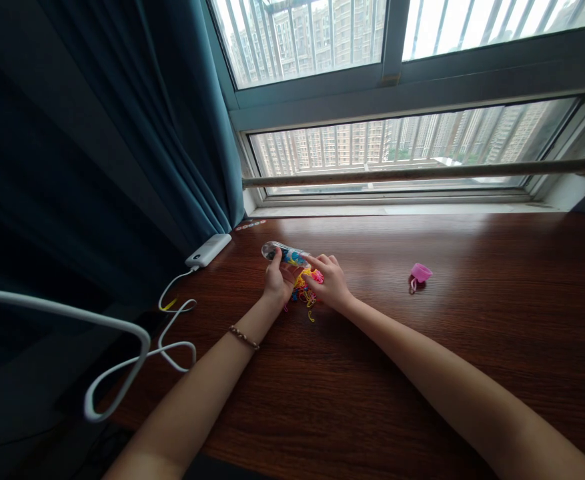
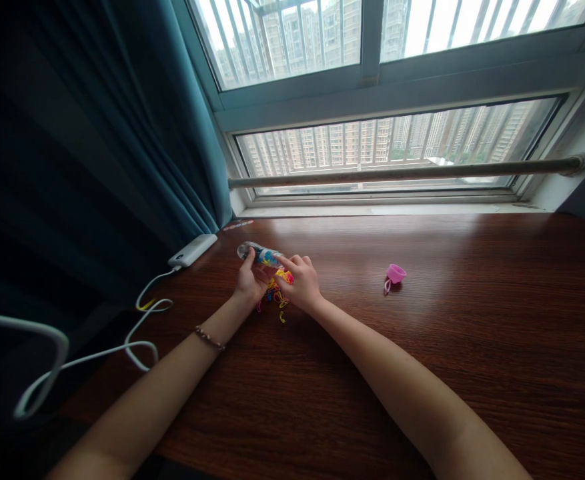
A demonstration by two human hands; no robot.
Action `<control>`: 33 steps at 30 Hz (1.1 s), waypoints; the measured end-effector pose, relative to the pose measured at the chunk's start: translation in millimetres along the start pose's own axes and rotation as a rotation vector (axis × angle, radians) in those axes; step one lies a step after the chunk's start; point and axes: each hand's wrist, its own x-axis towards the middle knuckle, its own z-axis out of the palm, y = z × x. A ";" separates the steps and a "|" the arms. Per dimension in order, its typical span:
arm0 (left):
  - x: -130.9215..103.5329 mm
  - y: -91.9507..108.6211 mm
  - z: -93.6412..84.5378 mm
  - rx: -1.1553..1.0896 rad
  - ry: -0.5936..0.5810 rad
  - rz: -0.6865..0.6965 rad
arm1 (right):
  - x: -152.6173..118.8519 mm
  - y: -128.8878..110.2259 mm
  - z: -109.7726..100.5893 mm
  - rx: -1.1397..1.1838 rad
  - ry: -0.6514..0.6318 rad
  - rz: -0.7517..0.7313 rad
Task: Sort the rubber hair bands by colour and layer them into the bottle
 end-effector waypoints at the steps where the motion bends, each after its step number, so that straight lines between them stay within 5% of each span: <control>1: -2.3 -1.0 1.7 0.004 -0.025 -0.020 | -0.2 -1.0 -0.1 -0.005 -0.027 0.012; 14: -10.9 -0.7 9.6 0.110 -0.222 0.096 | -0.1 12.3 13.5 0.525 -0.410 0.157; 23: 0.0 4.3 1.2 0.042 -0.120 0.131 | 4.2 2.1 10.9 0.734 -0.462 0.238; 33: 3.1 6.6 -0.2 0.004 -0.089 0.141 | 4.5 -2.8 9.9 0.858 -0.303 0.299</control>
